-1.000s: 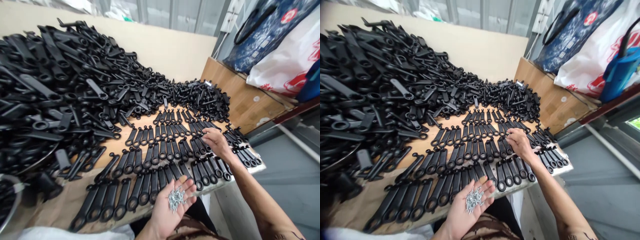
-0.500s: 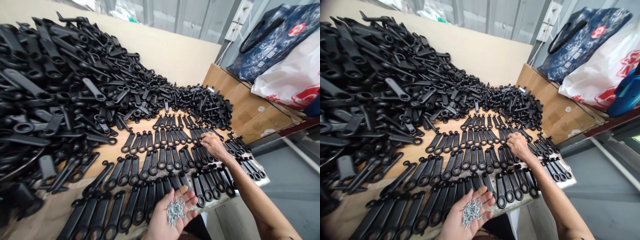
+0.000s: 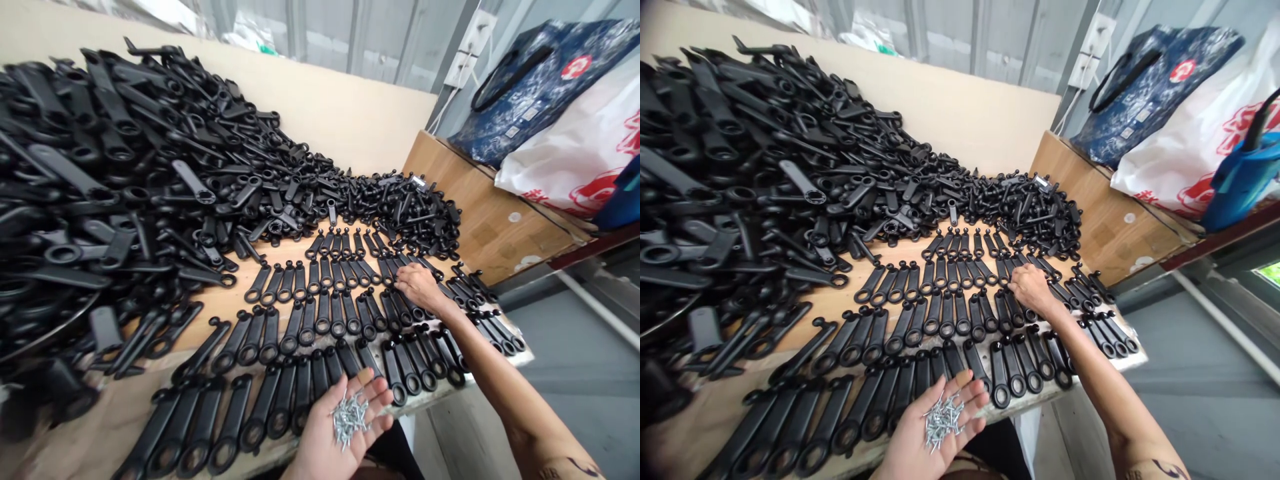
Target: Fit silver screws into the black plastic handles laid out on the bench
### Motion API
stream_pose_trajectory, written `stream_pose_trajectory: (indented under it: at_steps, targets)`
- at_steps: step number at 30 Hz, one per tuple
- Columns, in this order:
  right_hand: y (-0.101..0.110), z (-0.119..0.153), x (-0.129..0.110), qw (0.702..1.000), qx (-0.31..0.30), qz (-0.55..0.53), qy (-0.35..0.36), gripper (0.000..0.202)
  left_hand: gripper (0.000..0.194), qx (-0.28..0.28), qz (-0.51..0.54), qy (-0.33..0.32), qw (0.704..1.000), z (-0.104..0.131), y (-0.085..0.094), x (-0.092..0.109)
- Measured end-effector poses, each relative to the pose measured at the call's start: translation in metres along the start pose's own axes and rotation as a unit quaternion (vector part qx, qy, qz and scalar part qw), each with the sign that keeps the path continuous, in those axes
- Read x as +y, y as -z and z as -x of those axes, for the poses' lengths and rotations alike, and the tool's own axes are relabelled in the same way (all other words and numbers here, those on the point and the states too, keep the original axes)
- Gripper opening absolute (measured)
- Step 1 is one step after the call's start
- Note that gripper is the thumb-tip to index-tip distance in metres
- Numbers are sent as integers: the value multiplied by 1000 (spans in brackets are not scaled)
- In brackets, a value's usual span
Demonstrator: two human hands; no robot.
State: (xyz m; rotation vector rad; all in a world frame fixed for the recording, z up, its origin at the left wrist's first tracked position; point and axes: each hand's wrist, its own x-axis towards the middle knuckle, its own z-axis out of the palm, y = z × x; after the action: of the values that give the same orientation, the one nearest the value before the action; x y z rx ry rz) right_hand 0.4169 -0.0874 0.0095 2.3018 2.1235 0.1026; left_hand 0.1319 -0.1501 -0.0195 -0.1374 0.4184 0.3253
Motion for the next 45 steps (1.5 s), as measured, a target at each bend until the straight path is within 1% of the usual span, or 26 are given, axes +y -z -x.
stream_pose_trajectory:
  at_steps: [2,4,6,7,9,11,13,15,19,23,25,30,32,36,39,45]
  targets:
    - [9,9,-6,999,28,-17,1,24,36,-10,1,-12,1000,4,-1,-2]
    - [21,25,-21,995,75,-64,33,23,36,-22,2,-28,999,9,-3,-5]
    - [35,48,-45,977,112,-144,109,20,36,-26,1,-46,999,13,-4,-7]
    - [42,61,-60,964,112,-183,155,19,36,-27,2,-53,998,14,-5,-8]
    - [54,87,-90,941,85,-229,235,17,34,-33,15,-61,997,17,-5,-10]
    - [62,109,-117,928,23,-237,287,17,28,-41,38,-63,996,18,-5,-14]
    - [65,124,-136,919,-27,-230,319,18,21,-44,54,-53,996,19,-4,-18]
    - [64,131,-146,915,-51,-219,335,19,19,-43,56,-34,997,20,-3,-21]
    - [55,134,-154,921,-56,-187,336,19,22,-42,64,-15,997,23,-2,-25]
    - [37,133,-158,914,-19,-201,351,15,21,-33,76,-18,996,24,1,-25]
    - [34,131,-159,909,-9,-212,358,14,19,-26,76,-18,997,24,2,-23]
    - [41,122,-161,912,-31,-206,354,21,16,-14,74,-37,996,21,1,-18]
    - [42,118,-162,915,-40,-197,349,20,16,-18,73,-40,996,20,-2,-15]
    - [38,112,-162,911,-26,-203,357,12,16,-30,69,-37,997,17,-6,-8]
    - [36,107,-158,911,-21,-210,354,13,16,-31,70,-35,996,15,-8,-4]
    - [49,102,-152,910,-15,-246,332,17,15,-27,85,-50,995,15,-5,-2]
